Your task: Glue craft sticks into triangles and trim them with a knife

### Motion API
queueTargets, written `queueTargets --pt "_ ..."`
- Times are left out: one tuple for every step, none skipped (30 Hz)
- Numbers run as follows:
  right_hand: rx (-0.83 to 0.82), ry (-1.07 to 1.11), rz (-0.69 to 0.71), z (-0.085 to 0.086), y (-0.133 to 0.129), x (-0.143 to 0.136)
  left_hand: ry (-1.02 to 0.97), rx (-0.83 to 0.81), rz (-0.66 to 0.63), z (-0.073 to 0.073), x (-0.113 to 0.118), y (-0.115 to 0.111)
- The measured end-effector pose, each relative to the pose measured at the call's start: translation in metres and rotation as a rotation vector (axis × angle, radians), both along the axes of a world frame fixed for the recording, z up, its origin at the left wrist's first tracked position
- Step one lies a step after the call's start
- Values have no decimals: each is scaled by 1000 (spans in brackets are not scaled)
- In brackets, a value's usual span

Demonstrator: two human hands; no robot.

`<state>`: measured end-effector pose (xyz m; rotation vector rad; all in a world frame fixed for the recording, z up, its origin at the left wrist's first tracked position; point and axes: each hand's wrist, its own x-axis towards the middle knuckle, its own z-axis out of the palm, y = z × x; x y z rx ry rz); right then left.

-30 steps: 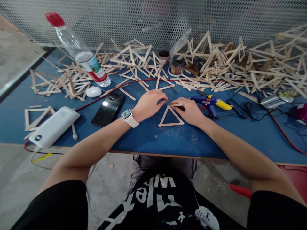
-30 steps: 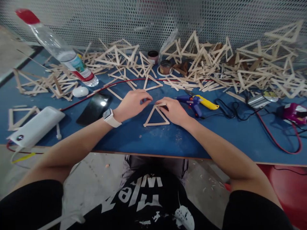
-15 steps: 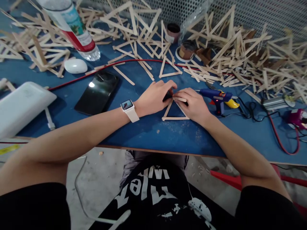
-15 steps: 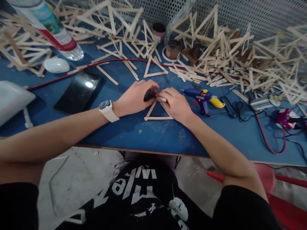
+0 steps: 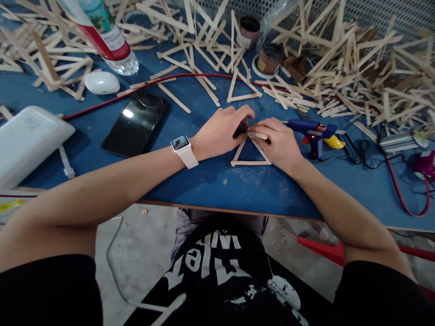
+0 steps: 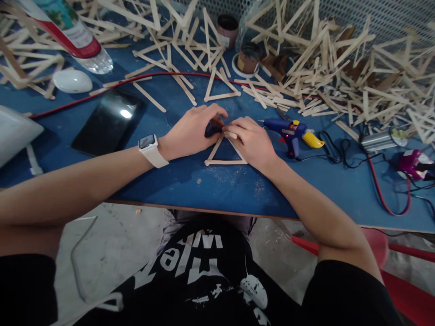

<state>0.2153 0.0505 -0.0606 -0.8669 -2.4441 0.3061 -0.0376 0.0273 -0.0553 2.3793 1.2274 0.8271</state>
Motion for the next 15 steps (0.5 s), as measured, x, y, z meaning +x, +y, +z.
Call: queueTargets --pt "-10 0 -7 1 -1 0 -5 -6 4 0 0 0" --pt "-20 6 -14 1 -1 -1 -8 -6 8 1 0 0" --pt "-29 16 -22 2 -2 -1 -9 -4 10 1 0 -1" --pt "-35 29 -27 4 -3 -1 -11 1 12 3 0 -2" --pt "-37 42 -32 5 -4 -1 -15 9 13 5 0 -3" --pt "-38 54 -35 6 -5 -2 -18 22 11 7 0 -4" --pt "-36 59 -37 8 -6 -2 -20 36 2 10 1 -6" --pt "-33 56 -36 9 -8 -2 -22 50 -17 13 1 -7" --pt "-29 47 -34 9 -10 -1 -23 61 -43 16 1 -9" --pt "-25 32 -30 9 -11 -1 -24 67 -72 18 1 -11" --pt "-20 13 -29 9 -12 -1 -27 67 -101 20 1 -12" --pt "-14 -11 -30 8 -13 0 -36 66 -128 21 1 -14" --pt "-8 -41 -35 7 -14 0 -47 65 -154 22 1 -15" --pt "-3 -72 -41 6 -15 1 -59 69 -177 22 1 -15" --pt "0 -101 -47 5 -15 1 -70 75 -195 21 2 -16"
